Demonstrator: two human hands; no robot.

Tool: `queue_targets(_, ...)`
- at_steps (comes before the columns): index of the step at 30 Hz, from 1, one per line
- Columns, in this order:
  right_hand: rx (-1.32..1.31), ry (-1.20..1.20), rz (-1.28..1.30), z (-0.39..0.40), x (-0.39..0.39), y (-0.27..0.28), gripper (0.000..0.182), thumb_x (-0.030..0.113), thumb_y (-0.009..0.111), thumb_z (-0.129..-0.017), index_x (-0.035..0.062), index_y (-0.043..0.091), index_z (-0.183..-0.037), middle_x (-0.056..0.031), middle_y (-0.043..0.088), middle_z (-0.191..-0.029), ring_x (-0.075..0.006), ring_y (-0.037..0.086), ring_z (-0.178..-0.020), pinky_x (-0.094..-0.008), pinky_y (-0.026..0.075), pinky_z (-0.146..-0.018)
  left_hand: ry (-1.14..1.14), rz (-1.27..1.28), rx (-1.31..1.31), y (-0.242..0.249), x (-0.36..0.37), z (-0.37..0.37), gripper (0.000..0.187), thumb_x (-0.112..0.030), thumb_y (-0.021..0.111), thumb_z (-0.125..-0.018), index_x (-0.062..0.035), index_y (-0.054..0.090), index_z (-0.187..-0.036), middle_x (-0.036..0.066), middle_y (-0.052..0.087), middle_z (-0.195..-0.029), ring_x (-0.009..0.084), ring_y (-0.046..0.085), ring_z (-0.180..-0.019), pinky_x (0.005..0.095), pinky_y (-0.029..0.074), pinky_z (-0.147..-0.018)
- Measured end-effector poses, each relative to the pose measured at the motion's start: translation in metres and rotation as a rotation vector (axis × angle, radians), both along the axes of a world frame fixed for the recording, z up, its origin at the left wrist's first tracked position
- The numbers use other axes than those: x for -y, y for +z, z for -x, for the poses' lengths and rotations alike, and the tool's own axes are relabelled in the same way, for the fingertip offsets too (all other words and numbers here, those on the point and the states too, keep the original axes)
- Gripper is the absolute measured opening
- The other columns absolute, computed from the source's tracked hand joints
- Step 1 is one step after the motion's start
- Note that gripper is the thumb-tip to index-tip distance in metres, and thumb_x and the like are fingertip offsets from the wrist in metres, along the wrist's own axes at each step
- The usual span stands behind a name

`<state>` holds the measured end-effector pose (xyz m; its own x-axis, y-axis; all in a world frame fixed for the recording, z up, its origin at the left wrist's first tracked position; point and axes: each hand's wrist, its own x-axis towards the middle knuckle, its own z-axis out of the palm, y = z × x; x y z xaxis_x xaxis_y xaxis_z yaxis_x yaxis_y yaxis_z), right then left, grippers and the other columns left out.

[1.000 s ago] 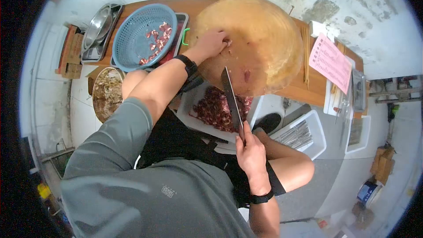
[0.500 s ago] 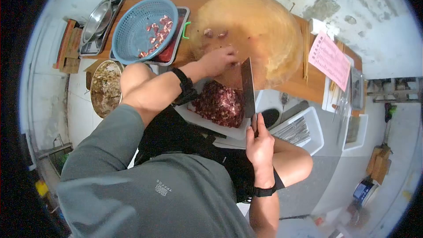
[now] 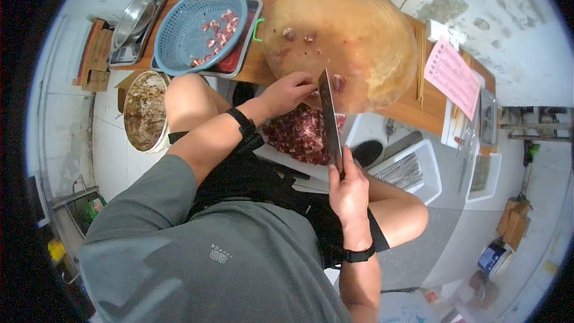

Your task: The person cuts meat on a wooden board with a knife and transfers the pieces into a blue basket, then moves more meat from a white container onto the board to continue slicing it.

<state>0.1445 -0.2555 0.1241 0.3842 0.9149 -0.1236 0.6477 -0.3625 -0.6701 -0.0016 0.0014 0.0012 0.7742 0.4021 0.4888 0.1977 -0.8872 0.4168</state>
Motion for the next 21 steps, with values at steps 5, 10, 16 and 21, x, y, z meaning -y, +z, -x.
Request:
queue_targets(5, 0.0, 0.02, 0.016, 0.0, 0.001, 0.001, 0.05, 0.021, 0.064, -0.094, 0.0069, 0.053, -0.141, -0.0221, 0.07, -0.096, -0.0427, 0.069, -0.084, -0.0516, 0.057, -0.074, -0.004, 0.022, 0.032, -0.002, 0.002, 0.0, 0.023, -0.006, 0.07, -0.082, -0.003, 0.067, -0.105, 0.015, 0.065, -0.11, 0.0352, 0.064, -0.102, 0.0421, 0.053, -0.089)
queue_targets(10, 0.052, 0.029, 0.056, -0.001, -0.003, 0.006, 0.05, 0.021, 0.064, -0.094, 0.0085, 0.053, -0.142, -0.0214, 0.07, -0.096, -0.0429, 0.069, -0.082, -0.0523, 0.057, -0.073, 0.009, 0.059, 0.026, 0.005, 0.004, 0.001, 0.021, -0.006, 0.071, -0.082, -0.0036, 0.068, -0.103, 0.014, 0.065, -0.107, 0.0353, 0.064, -0.101, 0.0421, 0.054, -0.087)
queue_targets(16, 0.143, 0.081, -0.01, 0.0, 0.005, 0.016, 0.053, 0.019, 0.067, -0.091, 0.0095, 0.055, -0.141, -0.0172, 0.069, -0.087, -0.0377, 0.069, -0.073, -0.0489, 0.058, -0.067, -0.002, 0.104, -0.015, 0.012, 0.007, 0.001, 0.022, -0.005, 0.071, -0.08, -0.0052, 0.069, -0.102, 0.013, 0.067, -0.107, 0.0352, 0.065, -0.1, 0.042, 0.054, -0.086)
queue_targets(21, 0.215, 0.133, -0.032, -0.004, 0.006, 0.013, 0.053, 0.018, 0.069, -0.09, 0.0082, 0.056, -0.14, -0.016, 0.067, -0.082, -0.0354, 0.068, -0.067, -0.0462, 0.057, -0.06, 0.005, 0.069, 0.045, 0.003, 0.002, -0.001, 0.025, -0.003, 0.07, -0.079, -0.0064, 0.07, -0.104, 0.013, 0.067, -0.108, 0.0349, 0.065, -0.099, 0.0416, 0.054, -0.086)
